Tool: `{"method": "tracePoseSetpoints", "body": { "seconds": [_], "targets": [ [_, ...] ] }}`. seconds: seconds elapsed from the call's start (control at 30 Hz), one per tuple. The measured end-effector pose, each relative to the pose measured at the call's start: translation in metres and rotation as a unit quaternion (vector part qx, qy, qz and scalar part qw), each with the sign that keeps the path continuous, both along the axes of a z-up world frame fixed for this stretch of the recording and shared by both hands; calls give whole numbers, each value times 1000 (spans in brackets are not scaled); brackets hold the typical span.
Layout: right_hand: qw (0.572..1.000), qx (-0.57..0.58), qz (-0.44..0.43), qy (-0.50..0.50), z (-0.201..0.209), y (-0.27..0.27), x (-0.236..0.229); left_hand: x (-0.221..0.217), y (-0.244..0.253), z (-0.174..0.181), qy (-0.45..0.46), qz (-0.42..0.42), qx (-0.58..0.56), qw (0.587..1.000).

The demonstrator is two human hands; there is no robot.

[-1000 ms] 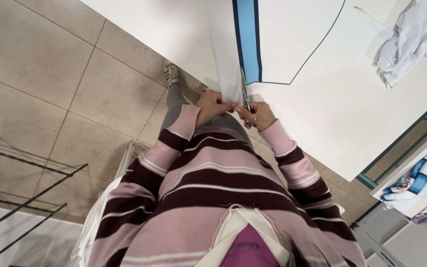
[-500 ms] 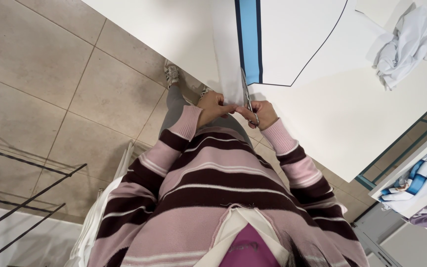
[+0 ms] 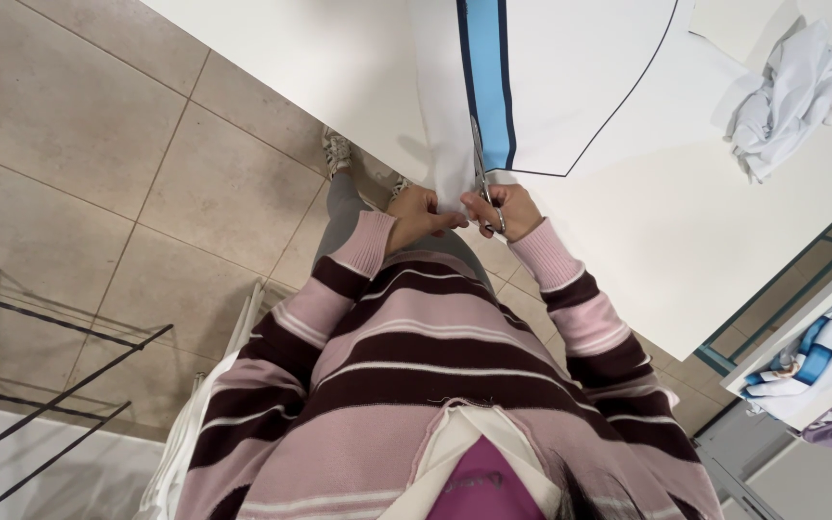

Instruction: The person uses shears to cut a large piece of white fabric with a blue stripe along a drawn pattern on a white table. They reposition the fabric and continue cutting along the marked lines, removing excess material.

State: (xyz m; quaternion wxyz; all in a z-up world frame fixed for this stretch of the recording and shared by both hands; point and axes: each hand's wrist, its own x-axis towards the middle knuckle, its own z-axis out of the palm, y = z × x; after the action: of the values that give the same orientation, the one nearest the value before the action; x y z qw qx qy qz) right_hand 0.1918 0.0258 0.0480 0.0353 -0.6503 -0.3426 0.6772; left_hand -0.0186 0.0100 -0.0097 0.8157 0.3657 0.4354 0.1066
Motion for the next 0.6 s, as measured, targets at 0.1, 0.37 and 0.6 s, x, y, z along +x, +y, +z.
{"method": "tracePoseSetpoints", "body": {
  "seconds": [0.1,0.37,0.6],
  "targets": [
    [1000,-4,-3,1,-4,-1,1,0,0,-3,-4,2,-1,1000],
    [1000,10,4,-10,-6,-6,4,-2,2,0,12,-18,10,1000],
    [1000,3,-3,-10,-5,2,0,-4,7,6,17,-31,23,999]
  ]
}}
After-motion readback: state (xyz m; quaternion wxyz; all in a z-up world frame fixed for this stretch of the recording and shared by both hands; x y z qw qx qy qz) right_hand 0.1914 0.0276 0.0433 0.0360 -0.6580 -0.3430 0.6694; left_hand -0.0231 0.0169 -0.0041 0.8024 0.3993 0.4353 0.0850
